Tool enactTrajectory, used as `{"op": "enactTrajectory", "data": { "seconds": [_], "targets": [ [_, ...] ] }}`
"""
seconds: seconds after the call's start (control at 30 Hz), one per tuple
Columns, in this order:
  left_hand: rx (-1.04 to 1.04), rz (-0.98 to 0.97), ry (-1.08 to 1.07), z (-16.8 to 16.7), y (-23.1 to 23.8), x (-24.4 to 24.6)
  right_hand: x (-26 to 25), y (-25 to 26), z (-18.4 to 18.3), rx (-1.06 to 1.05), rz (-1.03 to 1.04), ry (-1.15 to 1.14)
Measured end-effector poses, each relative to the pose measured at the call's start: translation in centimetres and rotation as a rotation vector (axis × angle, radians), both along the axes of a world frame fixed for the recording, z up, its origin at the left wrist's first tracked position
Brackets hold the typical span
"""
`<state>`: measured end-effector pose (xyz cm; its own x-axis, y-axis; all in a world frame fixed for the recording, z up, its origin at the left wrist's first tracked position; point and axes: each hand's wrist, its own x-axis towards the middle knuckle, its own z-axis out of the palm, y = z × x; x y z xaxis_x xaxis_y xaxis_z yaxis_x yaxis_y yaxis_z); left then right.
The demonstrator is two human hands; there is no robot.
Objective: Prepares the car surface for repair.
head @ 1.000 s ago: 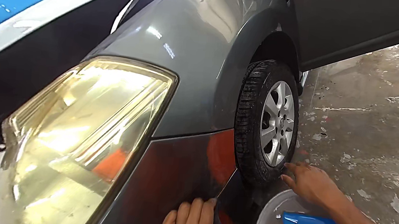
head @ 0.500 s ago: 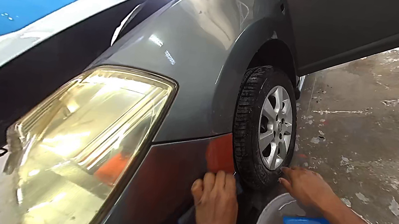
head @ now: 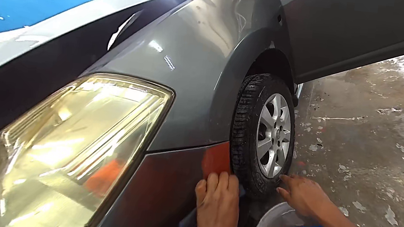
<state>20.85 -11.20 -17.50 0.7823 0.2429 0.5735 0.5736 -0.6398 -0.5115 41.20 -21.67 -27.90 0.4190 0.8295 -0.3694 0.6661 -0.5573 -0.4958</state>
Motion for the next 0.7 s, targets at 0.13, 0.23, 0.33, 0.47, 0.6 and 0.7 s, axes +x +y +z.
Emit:
{"op": "enactTrajectory", "data": {
  "seconds": [0.13, 0.23, 0.33, 0.47, 0.6, 0.7],
  "targets": [
    [-0.045, 0.019, 0.011, 0.5, -0.4, -3.9, -0.2, 0.2, 0.2, -0.012, -0.004, 0.007],
    [-0.006, 0.006, -0.022, 0.0, -0.1, 0.1, -0.2, 0.2, 0.1, -0.01, 0.002, -0.005],
    [0.007, 0.013, 0.019, 0.2, 0.1, 1.3, -0.1, -0.1, 0.2, 0.009, -0.012, 0.008],
    [-0.072, 0.05, 0.038, 0.8, -1.1, -7.1, 0.0, 0.0, 0.2, -0.008, -0.002, 0.014],
    [-0.046, 0.008, -0.022, 0.2, -0.4, -8.1, -0.1, 0.1, 0.3, -0.02, -0.008, 0.003],
    [0.011, -0.028, -0.081, -0.4, 0.3, -3.0, -0.1, 0.1, 0.3, -0.017, -0.005, 0.006]
  ]
}}
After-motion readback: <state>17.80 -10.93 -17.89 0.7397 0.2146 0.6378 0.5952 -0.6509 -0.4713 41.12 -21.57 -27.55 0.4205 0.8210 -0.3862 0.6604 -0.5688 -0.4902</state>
